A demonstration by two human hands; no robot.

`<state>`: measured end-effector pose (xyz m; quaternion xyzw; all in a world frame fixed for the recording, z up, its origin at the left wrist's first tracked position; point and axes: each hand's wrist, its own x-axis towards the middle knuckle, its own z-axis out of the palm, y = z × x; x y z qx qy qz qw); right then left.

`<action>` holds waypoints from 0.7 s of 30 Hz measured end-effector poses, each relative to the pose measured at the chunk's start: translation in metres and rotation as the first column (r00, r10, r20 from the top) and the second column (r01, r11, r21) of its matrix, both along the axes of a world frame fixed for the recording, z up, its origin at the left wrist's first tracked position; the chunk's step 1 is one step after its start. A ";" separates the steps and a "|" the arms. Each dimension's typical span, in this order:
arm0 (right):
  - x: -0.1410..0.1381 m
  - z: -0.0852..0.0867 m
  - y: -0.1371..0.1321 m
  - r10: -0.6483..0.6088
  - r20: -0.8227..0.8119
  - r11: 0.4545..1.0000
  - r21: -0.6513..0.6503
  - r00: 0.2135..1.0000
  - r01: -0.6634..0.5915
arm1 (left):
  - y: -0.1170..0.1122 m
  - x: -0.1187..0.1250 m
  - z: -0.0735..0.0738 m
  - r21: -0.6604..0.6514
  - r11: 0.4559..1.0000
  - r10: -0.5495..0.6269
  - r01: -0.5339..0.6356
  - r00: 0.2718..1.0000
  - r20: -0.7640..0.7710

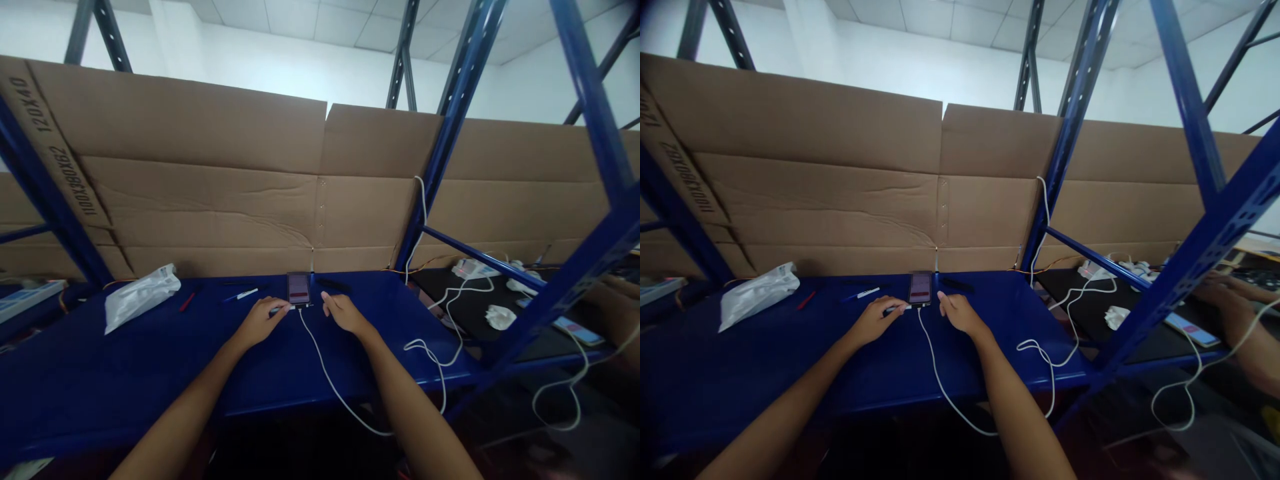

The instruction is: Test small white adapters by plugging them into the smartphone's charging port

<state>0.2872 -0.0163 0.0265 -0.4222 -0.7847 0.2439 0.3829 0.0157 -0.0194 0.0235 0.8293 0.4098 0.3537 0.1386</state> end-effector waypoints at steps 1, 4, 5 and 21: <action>0.000 -0.001 0.000 -0.013 0.000 1.000 0.005 1.000 0.013 | 0.000 0.000 0.000 -0.002 1.000 0.002 -0.002 1.000 -0.003; -0.002 -0.002 -0.001 0.004 -0.001 0.999 0.038 1.000 -0.004 | 0.000 0.000 0.000 -0.008 1.000 0.014 -0.014 1.000 0.000; -0.002 -0.002 -0.001 0.027 0.004 0.999 0.042 1.000 -0.027 | 0.000 0.000 0.000 -0.008 1.000 0.016 -0.016 1.000 0.002; -0.008 -0.002 -0.004 0.045 0.078 0.979 0.197 0.996 -0.059 | 0.001 0.000 -0.003 0.017 1.000 -0.025 0.025 1.000 -0.004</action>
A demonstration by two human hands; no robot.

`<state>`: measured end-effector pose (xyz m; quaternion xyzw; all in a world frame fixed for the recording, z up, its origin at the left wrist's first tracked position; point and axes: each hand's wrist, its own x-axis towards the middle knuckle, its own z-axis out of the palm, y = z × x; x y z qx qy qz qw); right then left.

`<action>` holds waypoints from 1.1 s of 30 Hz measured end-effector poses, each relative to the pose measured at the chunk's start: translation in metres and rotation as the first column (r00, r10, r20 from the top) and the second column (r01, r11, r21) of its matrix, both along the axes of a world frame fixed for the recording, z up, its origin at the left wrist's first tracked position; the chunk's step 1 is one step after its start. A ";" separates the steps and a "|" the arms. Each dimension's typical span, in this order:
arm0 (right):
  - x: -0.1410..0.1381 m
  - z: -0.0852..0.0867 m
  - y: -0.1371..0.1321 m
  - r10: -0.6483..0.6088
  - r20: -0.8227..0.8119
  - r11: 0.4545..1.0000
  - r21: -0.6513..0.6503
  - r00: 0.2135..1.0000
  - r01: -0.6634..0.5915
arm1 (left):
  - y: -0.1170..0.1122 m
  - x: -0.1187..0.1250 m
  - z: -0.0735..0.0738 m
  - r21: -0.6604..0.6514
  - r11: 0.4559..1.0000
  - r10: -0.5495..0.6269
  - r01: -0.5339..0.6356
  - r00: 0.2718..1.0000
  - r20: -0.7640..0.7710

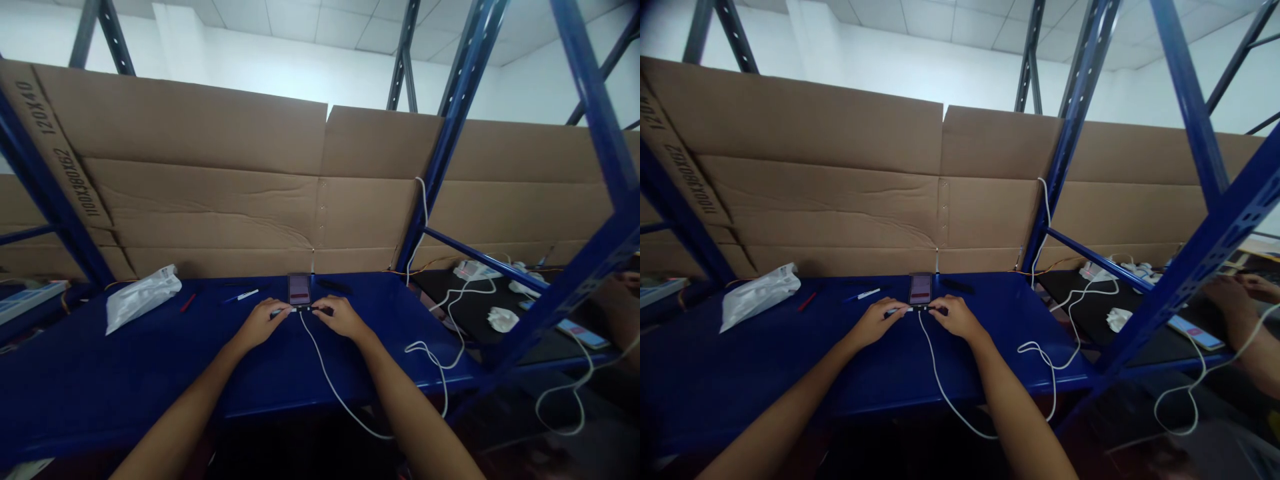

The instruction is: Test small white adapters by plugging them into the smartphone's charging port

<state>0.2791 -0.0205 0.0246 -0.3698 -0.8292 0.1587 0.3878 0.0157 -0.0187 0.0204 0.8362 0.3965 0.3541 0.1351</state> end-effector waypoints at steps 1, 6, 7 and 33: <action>-0.001 0.000 0.000 0.009 0.008 1.000 0.017 1.000 -0.009 | 0.000 0.000 0.000 -0.005 1.000 -0.002 0.002 1.000 0.000; -0.005 -0.004 0.001 0.013 -0.065 1.000 0.016 0.998 -0.012 | 0.002 -0.001 -0.002 -0.064 0.998 -0.009 0.011 1.000 0.027; -0.006 -0.005 0.002 0.008 -0.081 1.000 0.010 0.997 -0.007 | 0.002 -0.001 -0.003 -0.082 0.996 -0.019 0.022 0.999 0.038; -0.013 -0.009 0.001 0.018 -0.115 0.949 -0.310 0.993 -0.053 | -0.003 0.007 -0.001 -0.172 0.981 -0.070 0.091 0.990 0.121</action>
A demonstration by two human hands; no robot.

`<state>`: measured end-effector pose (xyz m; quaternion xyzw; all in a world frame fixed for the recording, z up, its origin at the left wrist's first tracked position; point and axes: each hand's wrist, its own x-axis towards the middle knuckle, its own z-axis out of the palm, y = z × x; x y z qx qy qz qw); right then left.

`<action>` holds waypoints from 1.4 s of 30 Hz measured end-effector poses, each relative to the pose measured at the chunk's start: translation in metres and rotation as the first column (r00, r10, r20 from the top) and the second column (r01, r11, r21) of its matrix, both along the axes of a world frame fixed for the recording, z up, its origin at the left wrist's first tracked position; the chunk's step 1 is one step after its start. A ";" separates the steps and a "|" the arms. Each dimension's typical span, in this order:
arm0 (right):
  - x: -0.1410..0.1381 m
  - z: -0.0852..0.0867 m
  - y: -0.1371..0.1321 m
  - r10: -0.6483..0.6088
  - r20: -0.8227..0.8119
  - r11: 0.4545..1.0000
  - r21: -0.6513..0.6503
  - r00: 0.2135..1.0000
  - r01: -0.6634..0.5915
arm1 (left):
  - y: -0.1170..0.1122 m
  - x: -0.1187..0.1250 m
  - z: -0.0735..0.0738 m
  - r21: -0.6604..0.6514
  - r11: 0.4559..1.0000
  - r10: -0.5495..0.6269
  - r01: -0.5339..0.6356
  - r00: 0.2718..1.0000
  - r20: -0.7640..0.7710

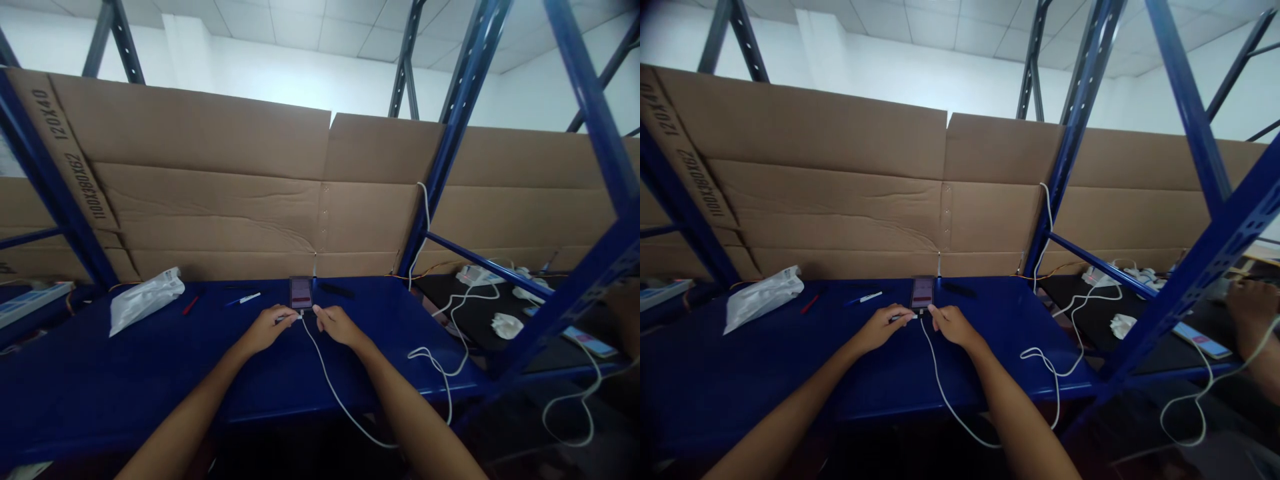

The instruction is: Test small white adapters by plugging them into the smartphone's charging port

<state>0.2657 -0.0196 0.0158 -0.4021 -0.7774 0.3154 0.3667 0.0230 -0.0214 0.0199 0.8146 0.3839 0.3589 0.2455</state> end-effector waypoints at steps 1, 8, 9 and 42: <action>0.000 0.000 0.000 0.001 -0.012 1.000 0.003 1.000 0.000 | 0.000 0.001 0.000 -0.017 1.000 0.011 -0.010 1.000 0.008; -0.002 0.006 -0.004 0.141 -0.146 0.987 -0.060 0.979 -0.151 | 0.000 0.001 0.002 -0.098 0.995 0.016 -0.011 0.999 0.048; -0.002 0.006 -0.005 0.154 -0.160 0.982 -0.089 0.975 -0.169 | 0.000 0.000 0.002 -0.089 0.996 0.013 -0.008 0.999 0.053; -0.017 0.005 -0.013 0.172 -0.037 0.980 -0.095 0.984 -0.174 | 0.011 0.006 -0.004 -0.275 0.959 0.235 -0.070 0.737 0.634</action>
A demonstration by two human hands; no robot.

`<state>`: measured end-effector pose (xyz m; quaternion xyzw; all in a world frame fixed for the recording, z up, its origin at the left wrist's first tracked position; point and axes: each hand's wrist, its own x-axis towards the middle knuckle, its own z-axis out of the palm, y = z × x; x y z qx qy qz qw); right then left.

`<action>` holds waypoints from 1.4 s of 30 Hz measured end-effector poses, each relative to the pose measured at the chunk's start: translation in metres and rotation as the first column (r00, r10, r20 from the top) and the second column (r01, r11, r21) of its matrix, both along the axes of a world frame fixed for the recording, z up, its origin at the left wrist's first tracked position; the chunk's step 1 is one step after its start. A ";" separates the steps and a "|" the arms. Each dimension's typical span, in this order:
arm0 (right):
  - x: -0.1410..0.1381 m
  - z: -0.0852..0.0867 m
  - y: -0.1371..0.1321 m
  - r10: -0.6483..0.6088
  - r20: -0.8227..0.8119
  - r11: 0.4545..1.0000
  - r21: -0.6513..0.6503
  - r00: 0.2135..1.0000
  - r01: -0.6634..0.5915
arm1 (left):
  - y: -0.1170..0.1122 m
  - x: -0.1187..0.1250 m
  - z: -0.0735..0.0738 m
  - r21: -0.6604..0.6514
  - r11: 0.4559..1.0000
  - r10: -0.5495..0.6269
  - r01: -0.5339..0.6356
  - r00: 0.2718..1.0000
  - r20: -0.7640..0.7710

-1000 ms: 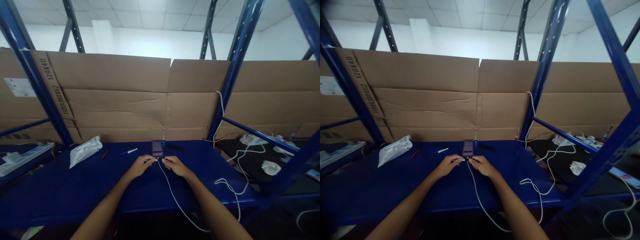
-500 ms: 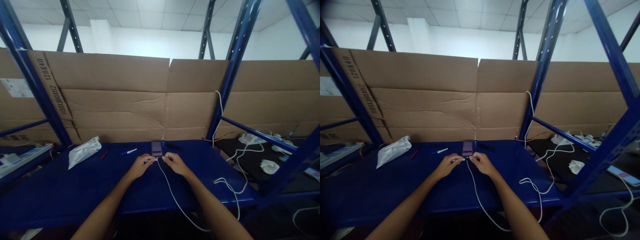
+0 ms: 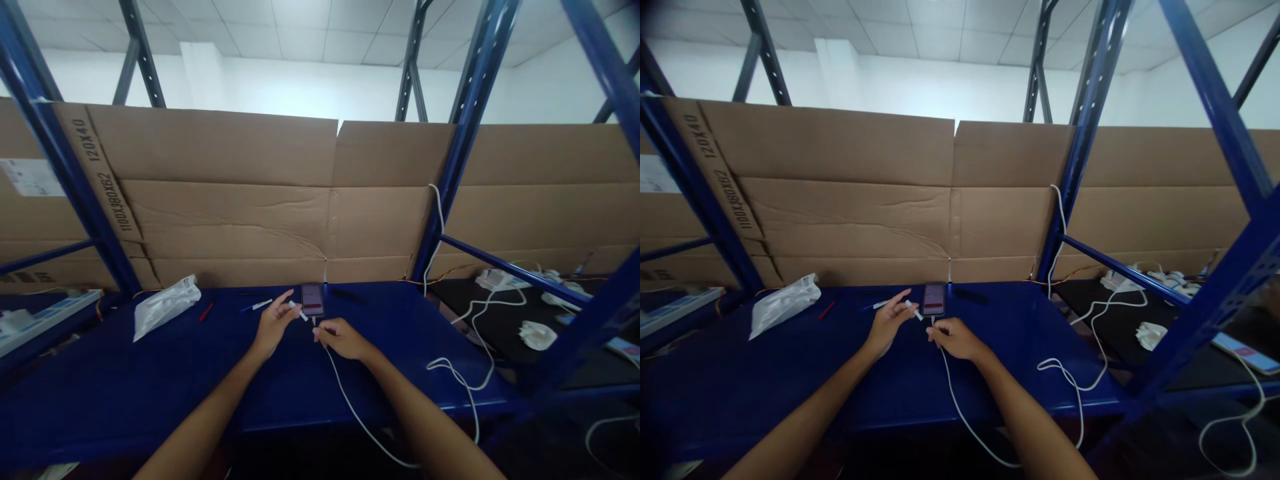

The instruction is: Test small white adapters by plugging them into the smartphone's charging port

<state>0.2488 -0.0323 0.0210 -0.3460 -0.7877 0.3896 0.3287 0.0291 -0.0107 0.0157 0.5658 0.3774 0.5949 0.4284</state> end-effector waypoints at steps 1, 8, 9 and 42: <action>0.000 -0.001 0.000 0.004 0.011 1.000 0.000 1.000 -0.004 | 0.000 0.000 -0.001 -0.022 1.000 -0.006 0.006 1.000 0.002; 0.001 -0.003 0.003 -0.046 -0.048 0.999 0.002 0.998 0.046 | 0.002 -0.002 -0.005 -0.031 0.998 0.061 -0.059 0.997 0.052; 0.002 -0.002 0.003 -0.055 -0.052 0.998 0.005 0.997 0.055 | 0.002 -0.002 -0.004 -0.031 0.998 0.065 -0.063 0.996 0.056; 0.026 -0.008 0.029 -0.238 -0.067 0.952 0.180 0.969 0.246 | -0.006 -0.012 0.000 0.239 0.935 -0.028 0.261 0.729 -0.683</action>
